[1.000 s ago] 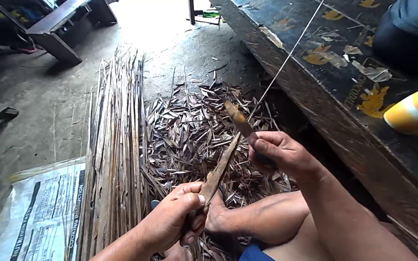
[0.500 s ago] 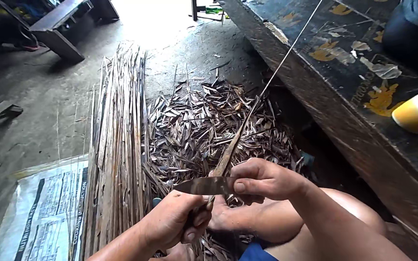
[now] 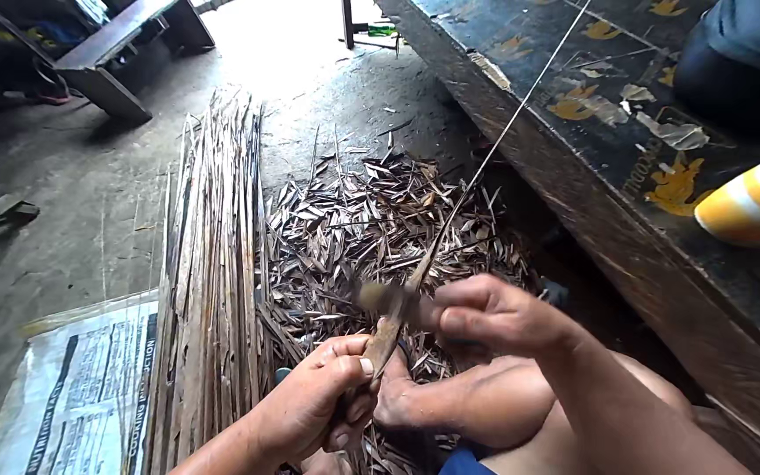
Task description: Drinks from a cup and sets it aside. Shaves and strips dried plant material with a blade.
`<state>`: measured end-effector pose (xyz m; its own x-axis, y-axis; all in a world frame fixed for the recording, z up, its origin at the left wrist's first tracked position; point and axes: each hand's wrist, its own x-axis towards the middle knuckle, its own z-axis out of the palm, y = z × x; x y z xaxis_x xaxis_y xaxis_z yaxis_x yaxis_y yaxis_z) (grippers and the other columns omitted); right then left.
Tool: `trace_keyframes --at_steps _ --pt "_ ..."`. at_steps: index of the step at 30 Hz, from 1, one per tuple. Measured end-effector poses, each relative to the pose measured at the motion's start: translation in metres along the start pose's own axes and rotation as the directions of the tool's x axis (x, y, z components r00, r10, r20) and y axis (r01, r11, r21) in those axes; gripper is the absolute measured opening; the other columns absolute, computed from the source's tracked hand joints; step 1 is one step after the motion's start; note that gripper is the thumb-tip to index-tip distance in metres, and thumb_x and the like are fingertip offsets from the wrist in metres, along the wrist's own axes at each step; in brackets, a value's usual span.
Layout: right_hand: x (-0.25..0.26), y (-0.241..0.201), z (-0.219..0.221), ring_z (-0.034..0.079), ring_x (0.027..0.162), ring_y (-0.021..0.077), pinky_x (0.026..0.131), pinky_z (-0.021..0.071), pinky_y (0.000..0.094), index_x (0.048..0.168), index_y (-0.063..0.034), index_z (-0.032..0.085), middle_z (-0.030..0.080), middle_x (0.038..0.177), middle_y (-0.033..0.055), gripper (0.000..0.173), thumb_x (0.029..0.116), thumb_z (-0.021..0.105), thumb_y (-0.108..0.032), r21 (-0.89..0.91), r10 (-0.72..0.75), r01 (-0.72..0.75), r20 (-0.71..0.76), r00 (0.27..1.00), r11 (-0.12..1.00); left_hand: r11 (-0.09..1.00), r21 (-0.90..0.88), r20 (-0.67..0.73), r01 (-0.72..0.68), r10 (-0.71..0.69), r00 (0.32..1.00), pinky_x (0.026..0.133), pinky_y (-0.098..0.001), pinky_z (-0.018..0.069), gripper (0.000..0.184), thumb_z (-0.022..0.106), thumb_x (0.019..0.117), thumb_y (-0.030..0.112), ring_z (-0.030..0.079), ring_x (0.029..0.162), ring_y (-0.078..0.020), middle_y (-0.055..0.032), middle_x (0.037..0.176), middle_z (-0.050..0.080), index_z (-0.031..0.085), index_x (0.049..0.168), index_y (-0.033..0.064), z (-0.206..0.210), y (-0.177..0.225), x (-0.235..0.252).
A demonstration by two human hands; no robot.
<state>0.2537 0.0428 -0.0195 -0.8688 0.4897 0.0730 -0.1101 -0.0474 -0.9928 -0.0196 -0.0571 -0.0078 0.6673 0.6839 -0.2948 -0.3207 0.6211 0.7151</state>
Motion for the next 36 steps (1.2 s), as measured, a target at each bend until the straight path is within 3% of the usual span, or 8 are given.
trace_keyframes --at_steps 2,4,6,15,22,26,30,36 --pt "0.005 0.009 0.015 0.054 0.051 0.0012 0.046 0.0453 0.0181 0.096 -0.0061 0.065 0.06 0.067 -0.0028 0.036 0.1083 0.049 -0.036 0.011 0.01 -0.011 0.131 0.991 1.0 1.0 -0.001 -0.044 0.022 -0.022 0.999 0.041 -0.0152 0.0395 0.025 0.055 0.1012 0.031 0.046 0.044 -0.0001 0.0084 0.06 0.048 0.063 0.081 0.0169 0.004 -0.002 0.0" --pt "0.009 0.014 0.019 0.055 0.052 0.0018 0.046 0.0462 0.0183 0.096 -0.0044 0.064 0.061 0.068 -0.0017 0.036 0.1088 0.048 -0.034 0.008 0.008 -0.009 0.179 0.984 1.0 0.999 0.001 -0.043 0.032 -0.032 0.999 0.041 -0.0151 0.0395 0.026 0.057 0.1029 0.033 0.045 0.045 -0.0006 0.0076 0.062 0.047 0.062 0.084 0.0163 0.003 -0.003 0.0" --pt "0.008 0.014 0.012 0.055 0.053 0.0015 0.047 0.0462 0.0183 0.097 -0.005 0.065 0.061 0.069 -0.0026 0.034 0.1087 0.049 -0.033 -0.019 0.002 0.0 0.127 0.992 1.0 0.999 0.012 -0.059 0.037 -0.036 0.998 0.04 -0.0145 0.038 0.026 0.053 0.1023 0.031 0.044 0.044 0.0009 0.009 0.06 0.047 0.061 0.081 0.0177 0.005 -0.002 0.0" --pt "0.008 0.011 -0.007 0.054 0.053 0.0012 0.047 0.044 0.0175 0.096 -0.0066 0.066 0.06 0.068 -0.0039 0.03 0.1083 0.051 -0.03 -0.073 -0.017 0.017 -0.006 1.0 0.997 1.0 -0.021 -0.027 -0.004 0.004 1.0 0.04 -0.016 0.0399 0.019 0.05 0.1025 0.026 0.044 0.044 -0.0016 0.0066 0.061 0.044 0.059 0.09 0.0157 0.0 0.0 0.001" --pt "0.0 -0.004 -0.032 0.054 0.054 -0.0002 0.047 0.0442 0.0155 0.097 -0.013 0.065 0.063 0.072 -0.0063 0.031 0.1068 0.052 -0.04 0.011 0.003 0.0 -0.255 0.967 1.0 1.0 0.021 -0.038 -0.002 0.003 0.999 0.041 -0.0165 0.0406 0.019 0.051 0.1013 0.026 0.046 0.045 -0.0019 0.0058 0.061 0.048 0.06 0.088 0.016 -0.005 -0.005 -0.003" --pt "0.001 0.001 -0.006 0.055 0.055 0.002 0.047 0.0456 0.0188 0.102 -0.0104 0.066 0.062 0.072 -0.0042 0.031 0.1077 0.05 -0.036 -0.016 0.087 -0.089 -0.095 0.992 0.996 1.0 -0.004 -0.096 -0.005 0.004 0.995 0.041 -0.0173 0.0422 0.021 0.049 0.1011 0.028 0.047 0.044 -0.0031 0.0047 0.062 0.049 0.061 0.088 0.0161 -0.004 -0.003 -0.003" --pt "0.012 0.019 0.02 0.057 0.053 0.0024 0.046 0.0472 0.0191 0.099 -0.0067 0.064 0.064 0.071 -0.0016 0.037 0.1091 0.047 -0.037 0.063 0.068 -0.078 0.143 0.987 0.995 0.994 -0.103 -0.085 0.039 -0.048 0.995 0.041 -0.0178 0.0417 0.034 0.046 0.1022 0.033 0.047 0.044 -0.0026 0.0069 0.059 0.047 0.061 0.076 0.0161 0.002 -0.004 -0.005" --pt "0.012 0.015 0.002 0.054 0.052 0.0016 0.044 0.0442 0.0178 0.096 -0.0078 0.065 0.062 0.068 -0.0038 0.037 0.1088 0.048 -0.038 0.033 0.007 -0.007 -0.012 1.0 0.999 0.999 -0.036 -0.015 0.001 -0.001 1.0 0.041 -0.0175 0.0417 0.029 0.045 0.1051 0.034 0.046 0.045 -0.0034 0.0065 0.062 0.044 0.057 0.085 0.0173 -0.002 -0.004 -0.003"
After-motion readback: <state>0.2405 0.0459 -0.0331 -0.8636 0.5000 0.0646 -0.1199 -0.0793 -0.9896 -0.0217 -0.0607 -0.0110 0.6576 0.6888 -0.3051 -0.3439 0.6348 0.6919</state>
